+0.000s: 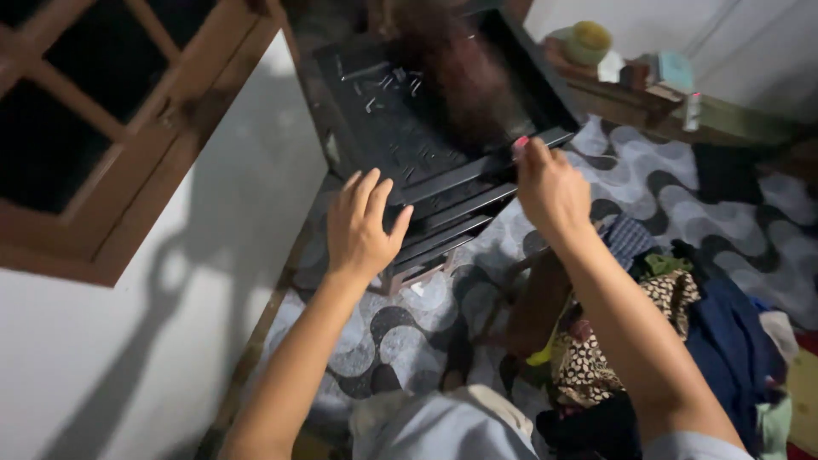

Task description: The person uses a feather duster to wipe the top and sides of a black plastic storage unit. They repeatedly move the duster across the surface and edges, occasionally adjusting their grip, while clothes remain piled on a nearby chair.

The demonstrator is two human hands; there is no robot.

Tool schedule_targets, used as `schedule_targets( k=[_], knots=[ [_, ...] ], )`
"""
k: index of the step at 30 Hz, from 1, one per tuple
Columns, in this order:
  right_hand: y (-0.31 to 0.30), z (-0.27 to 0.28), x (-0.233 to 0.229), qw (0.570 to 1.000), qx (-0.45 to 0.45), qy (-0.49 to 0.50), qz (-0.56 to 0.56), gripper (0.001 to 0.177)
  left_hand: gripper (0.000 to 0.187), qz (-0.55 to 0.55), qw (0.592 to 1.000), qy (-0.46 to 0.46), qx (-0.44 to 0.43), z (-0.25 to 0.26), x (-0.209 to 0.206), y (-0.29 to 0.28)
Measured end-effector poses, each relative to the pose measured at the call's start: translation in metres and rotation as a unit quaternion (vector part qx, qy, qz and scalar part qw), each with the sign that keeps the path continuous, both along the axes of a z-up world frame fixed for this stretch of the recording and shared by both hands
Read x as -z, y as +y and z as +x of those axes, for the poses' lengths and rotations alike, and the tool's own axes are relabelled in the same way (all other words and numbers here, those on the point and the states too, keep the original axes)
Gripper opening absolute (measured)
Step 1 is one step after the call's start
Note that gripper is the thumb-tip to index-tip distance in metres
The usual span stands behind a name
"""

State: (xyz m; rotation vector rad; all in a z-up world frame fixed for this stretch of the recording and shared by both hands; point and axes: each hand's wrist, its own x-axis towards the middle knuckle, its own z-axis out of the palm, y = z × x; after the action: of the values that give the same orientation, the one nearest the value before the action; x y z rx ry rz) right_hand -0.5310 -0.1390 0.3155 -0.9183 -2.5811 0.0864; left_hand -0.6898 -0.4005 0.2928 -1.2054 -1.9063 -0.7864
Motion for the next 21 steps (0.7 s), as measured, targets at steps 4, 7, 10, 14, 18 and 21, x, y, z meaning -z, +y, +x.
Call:
schedule_targets(
  k=[4,7,10,14,18,21],
  knots=[
    [-0.003,0.011,-0.013,0.999,-0.033,-0.006,-0.028,0.029,0.05,-0.016,0.999,-0.026,0.017,0.004,-0.01,0.015],
    [0.011,0.018,-0.015,0.996,-0.081,-0.02,-0.007,0.037,0.047,-0.054,0.997,-0.049,0.019,0.01,-0.007,0.025],
    [0.028,0.022,-0.012,0.999,-0.011,-0.019,-0.043,0.034,0.048,-0.054,0.998,-0.026,0.004,0.016,-0.002,0.03],
    [0.016,0.027,-0.013,0.999,-0.04,0.006,-0.024,0.032,0.047,-0.034,0.999,-0.041,0.0,0.022,0.0,0.036],
    [0.02,0.032,-0.017,0.991,-0.058,-0.056,-0.108,0.037,0.047,-0.022,0.999,-0.039,-0.014,0.023,0.006,0.04],
    [0.05,0.043,0.006,1.0,0.006,-0.012,-0.022,0.031,0.047,-0.023,0.999,-0.038,-0.028,0.025,0.005,0.042]
  ],
)
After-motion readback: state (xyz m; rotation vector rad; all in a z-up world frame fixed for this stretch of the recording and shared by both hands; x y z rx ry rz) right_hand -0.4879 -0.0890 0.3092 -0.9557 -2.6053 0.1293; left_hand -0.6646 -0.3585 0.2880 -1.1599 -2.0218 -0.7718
